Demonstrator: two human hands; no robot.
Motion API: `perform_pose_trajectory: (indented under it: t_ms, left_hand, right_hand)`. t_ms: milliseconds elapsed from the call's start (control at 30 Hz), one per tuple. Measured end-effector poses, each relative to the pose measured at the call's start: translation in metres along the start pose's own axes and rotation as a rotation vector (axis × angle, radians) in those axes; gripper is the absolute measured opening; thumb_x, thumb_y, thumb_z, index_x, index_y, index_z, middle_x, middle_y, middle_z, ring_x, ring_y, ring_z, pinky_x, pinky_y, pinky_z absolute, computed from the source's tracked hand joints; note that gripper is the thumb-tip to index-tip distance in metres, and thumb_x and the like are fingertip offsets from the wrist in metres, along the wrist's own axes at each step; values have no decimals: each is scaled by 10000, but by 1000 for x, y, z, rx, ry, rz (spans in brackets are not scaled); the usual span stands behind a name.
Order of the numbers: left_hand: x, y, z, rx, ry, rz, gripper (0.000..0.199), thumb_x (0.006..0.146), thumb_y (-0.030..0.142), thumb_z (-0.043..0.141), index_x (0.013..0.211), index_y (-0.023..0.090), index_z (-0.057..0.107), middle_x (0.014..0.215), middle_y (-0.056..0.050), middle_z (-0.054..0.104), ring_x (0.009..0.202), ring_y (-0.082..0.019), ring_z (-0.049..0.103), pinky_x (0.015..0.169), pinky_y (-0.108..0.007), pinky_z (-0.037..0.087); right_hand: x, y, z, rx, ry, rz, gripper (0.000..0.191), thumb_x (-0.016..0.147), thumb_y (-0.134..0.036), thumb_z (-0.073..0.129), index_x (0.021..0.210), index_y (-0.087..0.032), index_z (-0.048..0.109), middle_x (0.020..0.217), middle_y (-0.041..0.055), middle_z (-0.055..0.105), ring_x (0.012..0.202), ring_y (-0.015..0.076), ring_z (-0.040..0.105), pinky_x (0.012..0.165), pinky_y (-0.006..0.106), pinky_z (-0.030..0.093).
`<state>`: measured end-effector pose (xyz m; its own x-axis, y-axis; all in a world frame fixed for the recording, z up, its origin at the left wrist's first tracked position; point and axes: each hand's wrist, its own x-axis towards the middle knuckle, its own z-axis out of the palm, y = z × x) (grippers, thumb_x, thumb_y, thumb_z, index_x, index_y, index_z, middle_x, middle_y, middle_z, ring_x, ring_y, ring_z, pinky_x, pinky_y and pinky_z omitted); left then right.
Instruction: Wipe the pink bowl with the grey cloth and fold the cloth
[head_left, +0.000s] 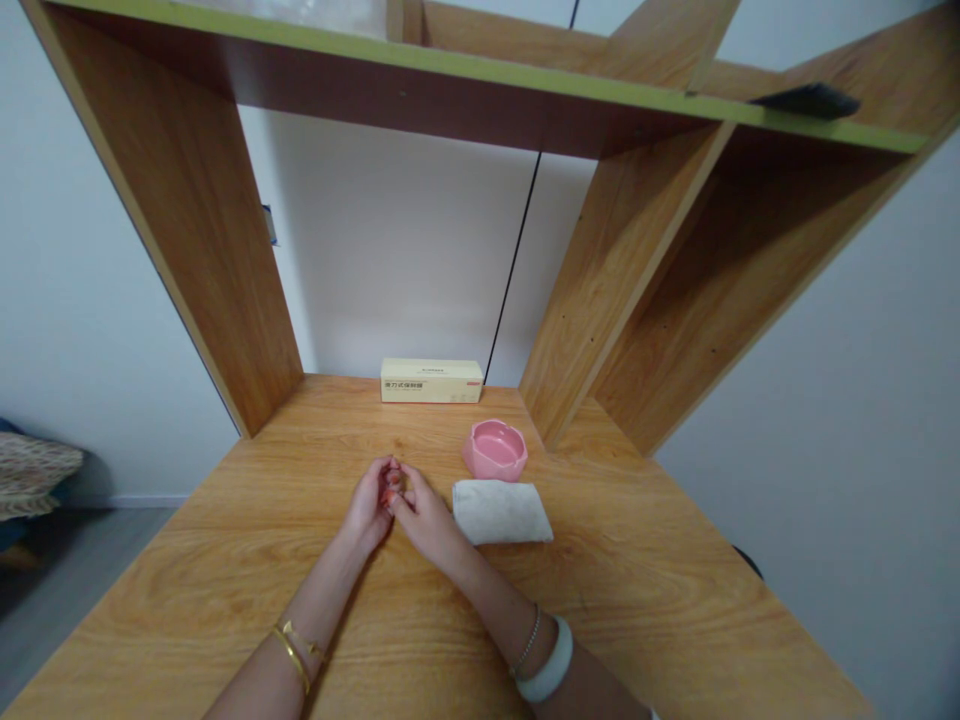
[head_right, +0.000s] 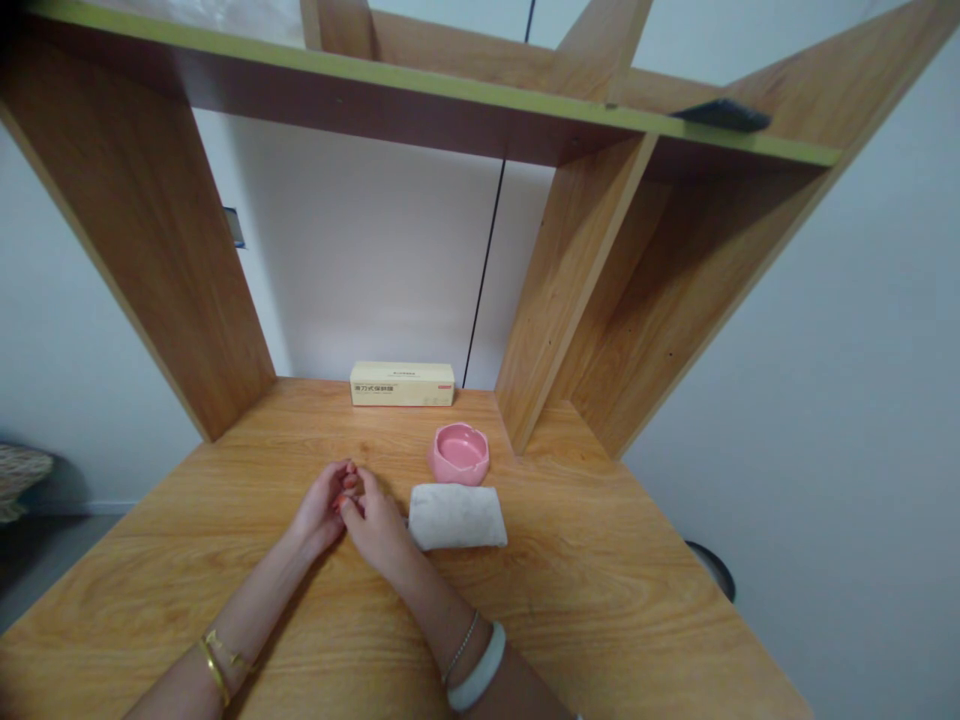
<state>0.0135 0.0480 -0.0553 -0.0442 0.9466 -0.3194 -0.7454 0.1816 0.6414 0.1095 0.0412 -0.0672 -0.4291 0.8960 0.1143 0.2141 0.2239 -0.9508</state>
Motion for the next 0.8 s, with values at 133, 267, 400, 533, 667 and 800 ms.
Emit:
perform_pose_trajectory:
  t_ms: [133, 267, 400, 533, 667, 800]
  left_hand:
    - [0, 0, 0, 5, 8, 8, 152, 688, 231, 522, 620, 160, 407, 462, 87, 358, 331, -14, 266, 330, -143, 181]
    - [-1, 1, 1, 8, 11, 8, 148, 690, 224, 520, 619, 158, 408, 462, 86, 360, 332, -14, 268, 330, -142, 181]
    - [-1, 1, 1, 4, 11, -3, 136, 698, 225, 504, 621, 160, 412, 458, 84, 361, 331, -16, 273, 331, -142, 185]
    - [-1, 1, 0, 10, 12, -4, 136, 695, 229, 512, 623, 159, 419, 457, 84, 360, 330, -17, 276, 331, -141, 190]
    - [-1, 0, 0, 4, 10, 3, 138, 699, 230, 507, 621, 159, 418, 455, 84, 358, 324, -15, 271, 330, -142, 192]
    - [0, 0, 0, -3, 15, 3, 137, 703, 221, 498, 618, 161, 410, 450, 84, 360, 322, -17, 270, 327, -142, 182]
  right_hand:
    - [-1, -2, -1, -7, 1, 7, 435, 793, -212, 452, 1224, -190, 394, 757, 12, 630, 652, 127, 581, 594, 251, 434]
    - [-1, -4, -1, -27, -5, 17, 451, 789, -207, 452, 1234, -177, 385, 738, 13, 626, 647, 132, 580, 604, 258, 439]
    - [-1, -4, 0, -6, 1, -5, 423, 793, -196, 438, 1214, -195, 399, 794, 17, 628, 665, 126, 584, 622, 255, 448]
    - [0, -3, 0, -6, -2, -1, 421, 797, -197, 435, 1215, -196, 397, 826, 27, 634, 682, 129, 590, 628, 257, 449]
    - [0, -1, 0, -14, -1, -6, 425, 797, -200, 439, 1220, -203, 398, 814, 27, 634, 680, 130, 587, 624, 257, 447]
    - [0, 0, 0, -7, -4, -10, 431, 794, -197, 442, 1222, -198, 395, 832, 30, 636, 690, 130, 591, 635, 259, 449]
